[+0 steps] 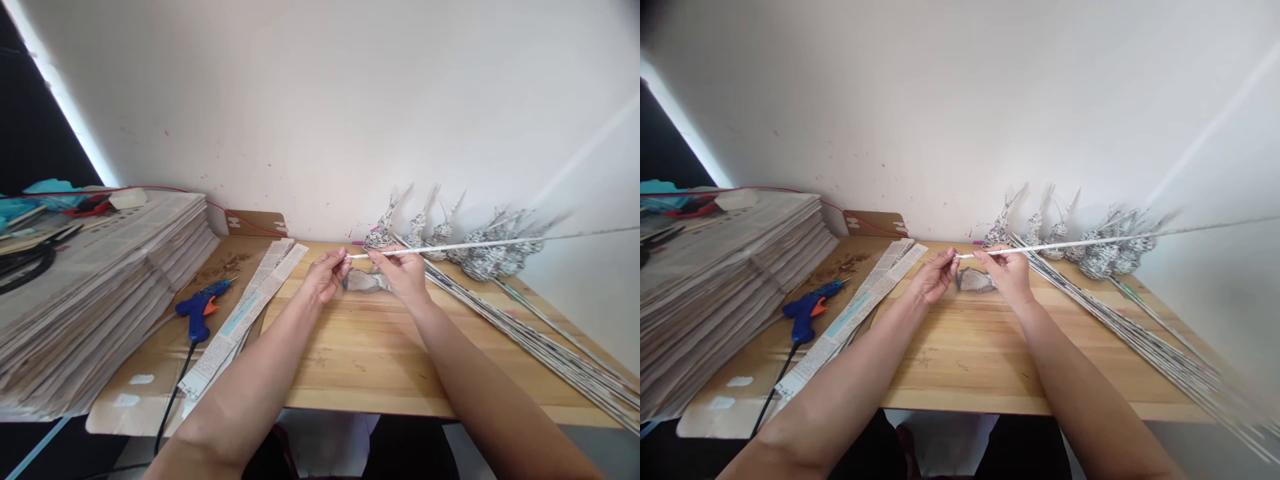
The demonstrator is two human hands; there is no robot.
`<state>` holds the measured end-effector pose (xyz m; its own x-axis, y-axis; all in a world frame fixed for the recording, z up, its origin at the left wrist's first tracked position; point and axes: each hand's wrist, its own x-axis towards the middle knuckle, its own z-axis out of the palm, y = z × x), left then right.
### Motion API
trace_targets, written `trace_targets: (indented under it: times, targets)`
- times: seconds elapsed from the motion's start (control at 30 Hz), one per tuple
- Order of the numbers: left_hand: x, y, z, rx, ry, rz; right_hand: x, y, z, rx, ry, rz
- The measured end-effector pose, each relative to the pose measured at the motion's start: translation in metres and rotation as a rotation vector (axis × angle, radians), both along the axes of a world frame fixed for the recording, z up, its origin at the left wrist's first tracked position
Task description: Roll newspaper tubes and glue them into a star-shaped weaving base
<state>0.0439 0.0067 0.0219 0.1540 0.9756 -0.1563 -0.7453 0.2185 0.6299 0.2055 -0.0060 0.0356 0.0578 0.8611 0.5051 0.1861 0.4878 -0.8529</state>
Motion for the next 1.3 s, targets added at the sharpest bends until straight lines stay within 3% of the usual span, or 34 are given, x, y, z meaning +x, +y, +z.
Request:
trace_targets:
  times: [0.17, 0.43, 0.53, 0.63, 0.77, 0.8, 0.87, 1.0, 1.07, 1.17, 1.3]
  targets:
    - [0.000, -0.002, 0.002, 0.009, -0.070, 0.020, -0.009, 0.000, -0.003, -0.056, 0.057, -0.058]
    - [0.002, -0.003, 0.004, 0.052, -0.168, 0.092, -0.022, -0.003, -0.006, -0.148, 0.303, -0.025]
    - [0.002, -0.002, 0.002, 0.056, -0.198, 0.106, -0.025, -0.005, -0.007, -0.176, 0.349, 0.018]
    - [0.001, 0.000, -0.001, 0.060, -0.199, 0.110, -0.028, -0.007, -0.008, -0.338, 0.337, 0.074]
    - [-0.002, 0.004, -0.006, 0.057, -0.154, 0.113, -0.032, -0.017, -0.008, -0.550, 0.105, 0.299]
    - [-0.003, 0.004, -0.008, 0.053, -0.138, 0.113, -0.034, -0.021, -0.008, -0.518, 0.019, 0.342]
    - [-0.002, 0.005, -0.010, 0.049, -0.120, 0.118, -0.035, -0.030, -0.005, -0.305, -0.155, 0.314]
    - [0.002, 0.003, -0.010, 0.061, -0.111, 0.114, -0.030, -0.037, 0.005, 0.318, -0.483, -0.001]
    - [0.005, 0.001, -0.010, 0.070, -0.102, 0.106, -0.025, -0.033, 0.007, 0.466, -0.608, -0.105]
    - [0.007, 0.000, -0.009, 0.056, -0.091, 0.108, -0.019, -0.022, 0.004, 0.433, -0.758, -0.180]
    - [0.009, 0.000, -0.011, 0.048, -0.089, 0.100, -0.015, -0.017, -0.004, 0.265, -0.784, -0.150]
